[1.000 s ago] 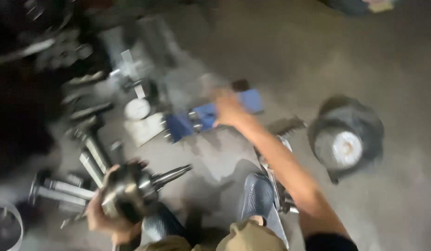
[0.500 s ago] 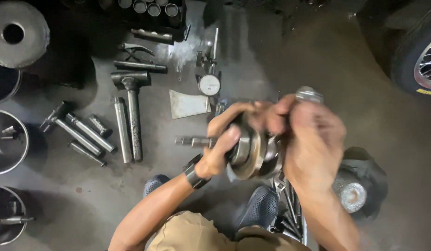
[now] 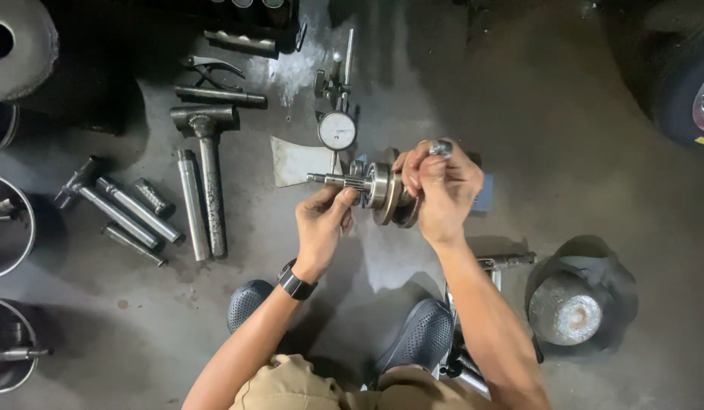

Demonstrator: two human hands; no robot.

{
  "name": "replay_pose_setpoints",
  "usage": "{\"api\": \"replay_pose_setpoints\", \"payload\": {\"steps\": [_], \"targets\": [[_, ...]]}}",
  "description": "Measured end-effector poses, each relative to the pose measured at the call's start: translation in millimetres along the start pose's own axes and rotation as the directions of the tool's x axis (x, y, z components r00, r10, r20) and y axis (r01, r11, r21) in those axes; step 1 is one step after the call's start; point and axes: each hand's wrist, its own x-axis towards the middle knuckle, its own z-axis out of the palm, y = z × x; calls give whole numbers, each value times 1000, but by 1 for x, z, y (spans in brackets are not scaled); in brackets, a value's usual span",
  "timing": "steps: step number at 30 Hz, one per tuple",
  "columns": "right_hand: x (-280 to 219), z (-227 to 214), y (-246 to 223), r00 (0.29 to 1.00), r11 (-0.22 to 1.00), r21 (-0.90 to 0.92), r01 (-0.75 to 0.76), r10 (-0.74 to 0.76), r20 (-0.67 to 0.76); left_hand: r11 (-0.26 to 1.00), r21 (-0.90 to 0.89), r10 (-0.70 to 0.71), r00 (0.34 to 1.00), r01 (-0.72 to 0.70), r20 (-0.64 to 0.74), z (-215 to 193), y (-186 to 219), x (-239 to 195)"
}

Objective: The person sits on the workshop floor and fits a bearing onto a motorcycle crankshaft, seating it by hand and tapping it with a hammer. They then place the crankshaft on a blue block and rotate the shaft against a dial indicator gauge, repositioning the gauge and the crankshaft to check the shaft.

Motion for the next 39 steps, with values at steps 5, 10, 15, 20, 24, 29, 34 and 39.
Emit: {"api": "replay_pose_setpoints", "payload": {"steps": [5, 10, 15, 20, 24, 29, 34, 39], "targets": [[-1, -7, 24, 999, 999, -7, -41, 41, 20, 988, 17, -149, 986, 151, -71, 2, -7, 4], [-1, -12, 37, 998, 998, 23, -57, 56, 36, 988, 10, -150, 984, 151, -95, 1, -16, 7], [-1, -10, 43, 998, 999, 27, -40, 38, 41, 989, 21, -145, 984, 148, -107, 1, -17, 8], [-5, -11, 44, 991, 991, 31, -133, 132, 36, 989, 16, -144, 983, 147, -112, -1, -20, 8], [-7, -13, 25, 995, 998, -49, -25, 30, 96, 987, 46, -149, 983, 154, -109, -6, -29, 9], [-15, -63, -12, 971, 960, 151, -235, 227, 71, 978, 200, -37, 992, 62, -123, -13, -42, 3], [-30, -159, 52, 916, 969, -159, -189, 116, -384, 996, -1, -94, 995, 94, -12, -4, -41, 1], [-83, -168, 122, 930, 668, -657, -350, 164, -328, 953, -246, -169, 984, 177, 53, -3, -49, 9]]}}
